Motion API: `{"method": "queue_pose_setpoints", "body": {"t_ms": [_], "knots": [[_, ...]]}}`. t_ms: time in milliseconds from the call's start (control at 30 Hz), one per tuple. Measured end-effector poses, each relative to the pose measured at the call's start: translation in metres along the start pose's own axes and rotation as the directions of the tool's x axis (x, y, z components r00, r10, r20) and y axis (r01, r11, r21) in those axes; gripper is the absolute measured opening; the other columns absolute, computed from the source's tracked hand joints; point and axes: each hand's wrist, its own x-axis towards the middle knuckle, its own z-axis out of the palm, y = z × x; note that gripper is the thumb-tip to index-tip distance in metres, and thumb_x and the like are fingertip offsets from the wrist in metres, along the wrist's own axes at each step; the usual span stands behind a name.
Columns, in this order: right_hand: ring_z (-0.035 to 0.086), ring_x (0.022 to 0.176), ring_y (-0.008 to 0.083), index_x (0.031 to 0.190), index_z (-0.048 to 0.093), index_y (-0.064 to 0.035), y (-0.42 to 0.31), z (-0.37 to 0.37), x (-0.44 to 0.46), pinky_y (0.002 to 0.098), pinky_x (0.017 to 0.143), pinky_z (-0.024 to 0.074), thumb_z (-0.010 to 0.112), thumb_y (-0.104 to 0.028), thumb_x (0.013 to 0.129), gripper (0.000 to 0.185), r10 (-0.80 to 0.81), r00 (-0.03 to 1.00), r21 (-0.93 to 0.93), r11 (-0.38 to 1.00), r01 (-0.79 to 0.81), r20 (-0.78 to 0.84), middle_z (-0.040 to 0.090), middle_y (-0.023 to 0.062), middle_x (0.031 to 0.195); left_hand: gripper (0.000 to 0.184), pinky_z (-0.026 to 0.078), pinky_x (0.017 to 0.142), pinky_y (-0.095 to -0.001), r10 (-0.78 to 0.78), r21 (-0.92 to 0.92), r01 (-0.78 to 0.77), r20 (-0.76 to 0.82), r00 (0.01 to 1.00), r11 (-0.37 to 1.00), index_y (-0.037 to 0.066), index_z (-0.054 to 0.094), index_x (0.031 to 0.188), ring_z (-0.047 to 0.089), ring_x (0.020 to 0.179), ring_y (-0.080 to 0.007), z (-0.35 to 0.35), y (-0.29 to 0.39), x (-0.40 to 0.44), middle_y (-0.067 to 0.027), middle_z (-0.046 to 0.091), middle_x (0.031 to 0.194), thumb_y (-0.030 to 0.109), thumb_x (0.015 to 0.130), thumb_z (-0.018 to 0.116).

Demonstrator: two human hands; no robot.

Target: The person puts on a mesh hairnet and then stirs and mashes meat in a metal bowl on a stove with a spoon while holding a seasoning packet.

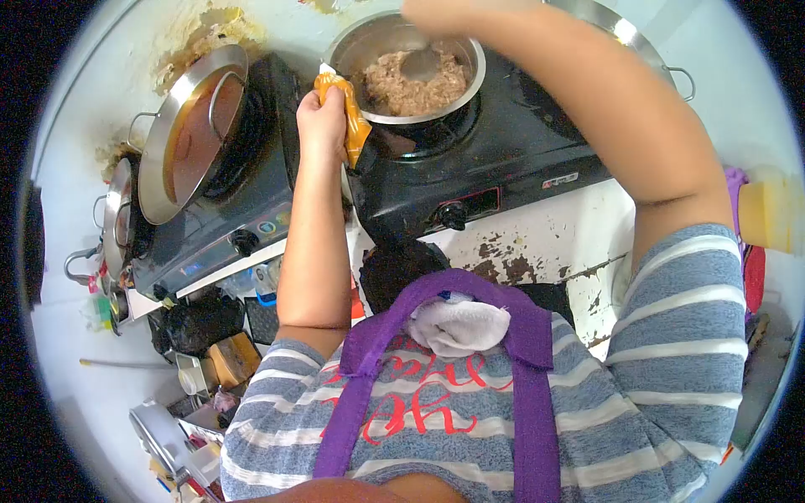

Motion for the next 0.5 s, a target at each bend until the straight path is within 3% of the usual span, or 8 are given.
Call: {"method": "queue_pose_setpoints", "body": {"t_ms": [167,300,333,433,500], "knots": [[0.062,0.071,0.0282,0.078,0.067,-0.0058,0.011,0.033,0.038,0.0404,0.061,0.0476,0.057,-0.019,0.071,0.018,0.199,0.971,-0.004,0.980,-0.201,-0.136,0.064,0.0156,0.077,0.019,0.044,0.057,-0.0279,0.020,0.062,-0.022,0.027,0.999,0.998,-0.004,0.055,0.084,0.055,0.061,-0.0144,-0.001,-0.002,0.004,-0.0086,0.059,0.071,0.014,0.081,0.051],[0.062,0.078,0.0290,0.083,0.066,-0.0056,-0.010,0.046,0.052,0.0409,0.066,0.0480,0.052,-0.016,0.073,0.020,0.017,1.000,0.128,0.992,-0.014,-0.019,0.064,0.0150,0.082,0.014,0.043,0.050,-0.0254,0.061,0.041,-0.062,0.038,0.997,0.997,-0.002,0.052,0.082,0.052,0.055,-0.0118,-0.001,-0.005,0.006,-0.0045,0.056,0.068,0.012,0.082,0.050],[0.062,0.081,0.0286,0.083,0.066,-0.0079,-0.015,0.045,0.049,0.0411,0.067,0.0480,0.051,-0.016,0.073,0.020,-0.029,0.987,0.177,0.982,0.057,-0.155,0.064,0.0143,0.083,0.014,0.043,0.050,-0.0253,0.071,0.036,-0.072,0.035,0.997,0.997,-0.002,0.052,0.081,0.052,0.055,-0.0117,-0.001,-0.005,0.005,-0.0045,0.056,0.068,0.012,0.082,0.049],[0.062,0.080,0.0278,0.084,0.067,-0.0114,-0.022,0.034,0.041,0.0407,0.066,0.0478,0.051,-0.018,0.072,0.020,-0.230,0.949,0.156,0.951,0.266,-0.218,0.064,0.0144,0.081,0.014,0.043,0.050,-0.0252,0.067,-0.043,-0.066,0.030,0.997,0.997,-0.002,0.053,0.082,0.053,0.056,-0.0117,0.001,-0.005,0.003,-0.0045,0.056,0.069,0.012,0.082,0.050],[0.062,0.079,0.0278,0.084,0.067,-0.0129,-0.015,0.031,0.033,0.0402,0.066,0.0475,0.051,-0.019,0.072,0.020,-0.318,0.922,0.090,0.935,0.343,-0.219,0.063,0.0142,0.080,0.015,0.043,0.051,-0.0253,0.066,0.000,-0.066,0.009,0.998,0.998,-0.002,0.053,0.083,0.053,0.056,-0.0120,0.001,-0.009,0.006,-0.0049,0.056,0.069,0.012,0.082,0.050]]}}
